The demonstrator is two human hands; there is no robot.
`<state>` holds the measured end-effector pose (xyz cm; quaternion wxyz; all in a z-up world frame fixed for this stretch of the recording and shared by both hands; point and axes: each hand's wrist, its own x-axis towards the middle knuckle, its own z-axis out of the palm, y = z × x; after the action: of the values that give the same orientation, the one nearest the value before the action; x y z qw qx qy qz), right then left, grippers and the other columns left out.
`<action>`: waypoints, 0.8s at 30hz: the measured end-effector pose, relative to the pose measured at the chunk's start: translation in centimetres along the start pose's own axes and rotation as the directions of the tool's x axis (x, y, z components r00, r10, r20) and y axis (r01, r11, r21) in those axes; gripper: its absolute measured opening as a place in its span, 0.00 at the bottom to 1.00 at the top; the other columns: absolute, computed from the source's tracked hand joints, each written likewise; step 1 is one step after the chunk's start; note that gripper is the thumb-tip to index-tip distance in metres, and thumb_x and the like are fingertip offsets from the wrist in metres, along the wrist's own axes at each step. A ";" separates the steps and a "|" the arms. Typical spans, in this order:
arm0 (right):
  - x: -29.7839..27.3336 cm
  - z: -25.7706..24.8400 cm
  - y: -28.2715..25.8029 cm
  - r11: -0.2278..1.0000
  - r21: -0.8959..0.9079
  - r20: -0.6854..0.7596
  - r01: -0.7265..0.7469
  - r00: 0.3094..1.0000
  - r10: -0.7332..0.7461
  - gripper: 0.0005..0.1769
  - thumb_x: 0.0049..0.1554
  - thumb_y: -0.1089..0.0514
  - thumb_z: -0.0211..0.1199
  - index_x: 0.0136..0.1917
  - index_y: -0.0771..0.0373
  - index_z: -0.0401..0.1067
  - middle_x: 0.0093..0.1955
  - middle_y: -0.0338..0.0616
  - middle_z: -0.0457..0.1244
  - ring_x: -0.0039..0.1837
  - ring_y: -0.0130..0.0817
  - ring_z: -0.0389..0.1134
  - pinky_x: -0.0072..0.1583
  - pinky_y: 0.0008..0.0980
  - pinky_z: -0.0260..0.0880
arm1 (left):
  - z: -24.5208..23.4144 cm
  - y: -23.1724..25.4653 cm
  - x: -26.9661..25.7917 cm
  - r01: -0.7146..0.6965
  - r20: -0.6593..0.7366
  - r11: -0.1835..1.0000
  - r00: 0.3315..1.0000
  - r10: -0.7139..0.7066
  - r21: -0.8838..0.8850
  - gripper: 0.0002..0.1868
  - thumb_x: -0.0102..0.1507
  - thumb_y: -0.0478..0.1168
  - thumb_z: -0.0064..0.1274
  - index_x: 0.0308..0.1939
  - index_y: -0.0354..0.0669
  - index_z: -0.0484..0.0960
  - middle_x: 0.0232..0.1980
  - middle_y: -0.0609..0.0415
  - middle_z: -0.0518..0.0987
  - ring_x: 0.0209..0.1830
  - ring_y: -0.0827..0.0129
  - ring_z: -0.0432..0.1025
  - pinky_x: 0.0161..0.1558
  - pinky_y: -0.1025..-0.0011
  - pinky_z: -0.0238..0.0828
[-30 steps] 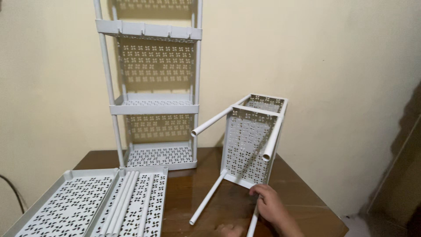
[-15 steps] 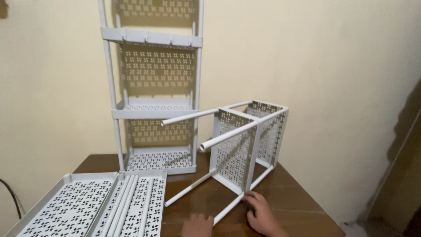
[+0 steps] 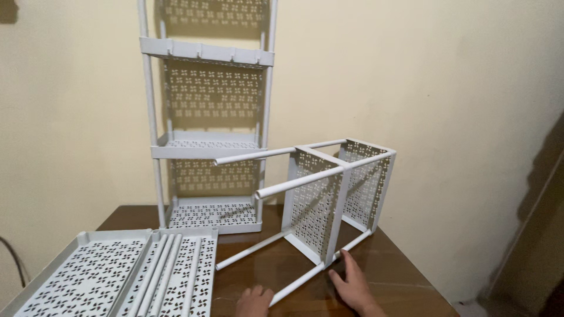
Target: The person assembles a white plastic shelving unit by inserting cylindrical rods into perforated panels and connecting them with small white clips. The person repeatedly picks up rods and clips, aligns them with the panel holes, and secures the frame sections together on a wooden table.
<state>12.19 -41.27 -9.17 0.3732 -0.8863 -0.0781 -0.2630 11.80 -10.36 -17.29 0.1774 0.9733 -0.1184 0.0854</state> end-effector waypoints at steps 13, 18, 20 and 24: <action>-1.1 -2.2 -4.9 0.984 -0.154 0.018 -0.088 0.996 0.092 0.35 0.51 0.41 0.68 0.67 0.57 0.67 0.64 0.46 0.68 0.67 0.45 0.69 0.68 0.42 0.67 | -5.6 -0.1 -2.6 0.014 0.022 0.998 1.000 -0.013 -0.058 0.24 0.60 0.31 0.49 0.58 0.59 0.78 0.56 0.53 0.73 0.59 0.53 0.67 0.62 0.58 0.66; -1.2 -2.9 -6.7 0.946 -0.320 0.068 -0.057 0.994 0.083 0.35 0.52 0.38 0.65 0.68 0.53 0.67 0.64 0.43 0.64 0.69 0.42 0.62 0.69 0.48 0.57 | -5.3 -0.6 -2.0 -0.001 -0.030 0.999 1.000 0.000 -0.052 0.22 0.59 0.30 0.49 0.56 0.57 0.79 0.54 0.53 0.74 0.57 0.52 0.67 0.60 0.58 0.67; -1.5 -3.0 -7.0 0.939 -0.341 0.098 -0.049 0.991 0.088 0.31 0.53 0.37 0.63 0.66 0.52 0.70 0.63 0.42 0.64 0.69 0.41 0.61 0.70 0.47 0.56 | -4.8 -0.9 -2.0 -0.010 -0.043 0.999 0.999 0.008 -0.045 0.21 0.59 0.32 0.49 0.54 0.57 0.79 0.54 0.54 0.74 0.57 0.52 0.67 0.59 0.58 0.68; -1.5 -3.3 -7.5 0.930 -0.366 0.108 -0.030 0.991 0.075 0.27 0.55 0.37 0.61 0.63 0.52 0.72 0.62 0.43 0.64 0.69 0.43 0.60 0.70 0.49 0.54 | -4.5 -1.3 -1.7 0.007 -0.037 1.000 0.999 -0.008 -0.003 0.19 0.61 0.36 0.49 0.54 0.59 0.79 0.54 0.56 0.75 0.57 0.54 0.68 0.59 0.58 0.68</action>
<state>7.09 -38.14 -3.35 0.2045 -0.9559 -0.0267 -0.2089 9.97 -7.16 -13.90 0.1811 0.9717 -0.1116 0.1026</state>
